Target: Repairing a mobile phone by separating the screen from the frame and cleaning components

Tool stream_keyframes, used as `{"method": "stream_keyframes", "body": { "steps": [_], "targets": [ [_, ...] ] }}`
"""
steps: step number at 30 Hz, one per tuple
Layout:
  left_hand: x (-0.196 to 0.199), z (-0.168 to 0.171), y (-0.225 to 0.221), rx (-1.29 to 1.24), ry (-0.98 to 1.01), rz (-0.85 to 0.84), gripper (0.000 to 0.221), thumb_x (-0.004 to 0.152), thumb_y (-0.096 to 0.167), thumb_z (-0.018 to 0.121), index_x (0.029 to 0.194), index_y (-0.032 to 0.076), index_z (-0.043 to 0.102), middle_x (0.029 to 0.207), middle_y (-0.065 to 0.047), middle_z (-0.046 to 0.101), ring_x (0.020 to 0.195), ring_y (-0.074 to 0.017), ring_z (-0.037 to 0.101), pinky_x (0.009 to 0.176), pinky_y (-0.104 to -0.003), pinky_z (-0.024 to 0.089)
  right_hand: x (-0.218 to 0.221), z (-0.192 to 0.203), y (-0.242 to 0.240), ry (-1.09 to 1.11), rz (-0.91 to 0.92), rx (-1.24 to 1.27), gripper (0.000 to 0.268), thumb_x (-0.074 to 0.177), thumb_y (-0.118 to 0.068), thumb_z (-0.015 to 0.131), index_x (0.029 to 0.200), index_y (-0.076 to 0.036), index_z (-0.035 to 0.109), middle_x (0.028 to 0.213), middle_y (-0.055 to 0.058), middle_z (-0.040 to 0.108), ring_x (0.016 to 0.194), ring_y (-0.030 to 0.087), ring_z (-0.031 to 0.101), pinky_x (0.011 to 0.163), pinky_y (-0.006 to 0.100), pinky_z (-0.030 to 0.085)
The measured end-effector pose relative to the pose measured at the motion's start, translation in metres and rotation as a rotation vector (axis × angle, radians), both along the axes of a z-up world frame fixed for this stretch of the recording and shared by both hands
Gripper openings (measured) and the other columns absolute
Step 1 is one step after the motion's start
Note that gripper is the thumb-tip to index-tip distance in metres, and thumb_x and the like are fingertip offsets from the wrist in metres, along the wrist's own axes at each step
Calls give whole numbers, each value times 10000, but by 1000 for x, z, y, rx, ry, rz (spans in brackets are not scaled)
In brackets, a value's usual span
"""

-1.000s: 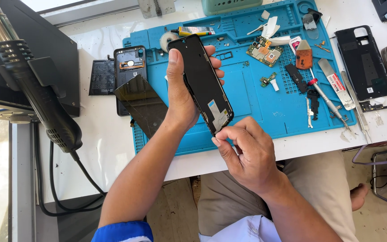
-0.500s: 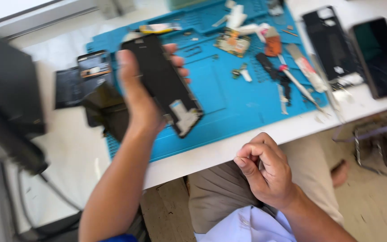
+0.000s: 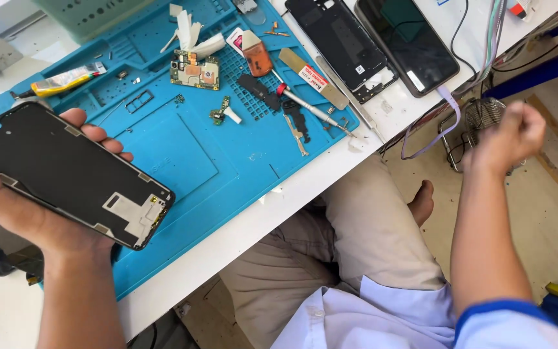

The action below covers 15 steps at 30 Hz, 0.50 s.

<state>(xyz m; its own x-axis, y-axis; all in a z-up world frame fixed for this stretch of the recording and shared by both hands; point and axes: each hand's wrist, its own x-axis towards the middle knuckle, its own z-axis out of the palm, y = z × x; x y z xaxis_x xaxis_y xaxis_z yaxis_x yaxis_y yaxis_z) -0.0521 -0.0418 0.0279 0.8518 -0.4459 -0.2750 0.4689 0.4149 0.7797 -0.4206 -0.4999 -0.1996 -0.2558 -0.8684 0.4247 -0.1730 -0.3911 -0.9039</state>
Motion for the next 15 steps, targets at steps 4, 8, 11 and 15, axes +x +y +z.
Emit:
{"method": "stream_keyframes", "body": {
  "steps": [4, 8, 11, 15],
  "targets": [
    [-1, -7, 1, 5, -25, -15, 983, 474, 674, 821, 1195, 20, 688, 958, -77, 734, 865, -193, 721, 818, -322, 608, -7, -118, -146, 468, 141, 77, 347, 808, 107, 540, 925, -127, 767, 888, -36, 730, 844, 104, 641, 694, 298, 539],
    [2, -15, 1, 54, -75, -32, 936, 563, 674, 761, 1239, 34, 664, 984, -56, 727, 900, -186, 723, 831, -323, 612, 19, -101, -139, 495, 190, 132, 304, 826, 91, 561, 921, -123, 756, 911, -53, 711, 867, 97, 617, 693, 300, 525],
    [1, -17, 1, 77, -90, -42, 933, 583, 678, 751, 1253, 34, 665, 1001, -60, 732, 896, -192, 730, 839, -325, 620, 24, -87, -122, 518, 253, 209, 242, 853, 66, 592, 914, -117, 739, 945, -79, 681, 902, 85, 582, 691, 304, 504],
    [-3, -15, -2, 48, -75, -47, 960, 548, 665, 808, 1254, 32, 657, 1004, -59, 725, 901, -186, 721, 854, -322, 613, 18, -61, -92, 548, 349, 309, 154, 893, 27, 639, 904, -107, 713, 995, -116, 635, 954, 70, 529, 688, 311, 473]
  ]
}}
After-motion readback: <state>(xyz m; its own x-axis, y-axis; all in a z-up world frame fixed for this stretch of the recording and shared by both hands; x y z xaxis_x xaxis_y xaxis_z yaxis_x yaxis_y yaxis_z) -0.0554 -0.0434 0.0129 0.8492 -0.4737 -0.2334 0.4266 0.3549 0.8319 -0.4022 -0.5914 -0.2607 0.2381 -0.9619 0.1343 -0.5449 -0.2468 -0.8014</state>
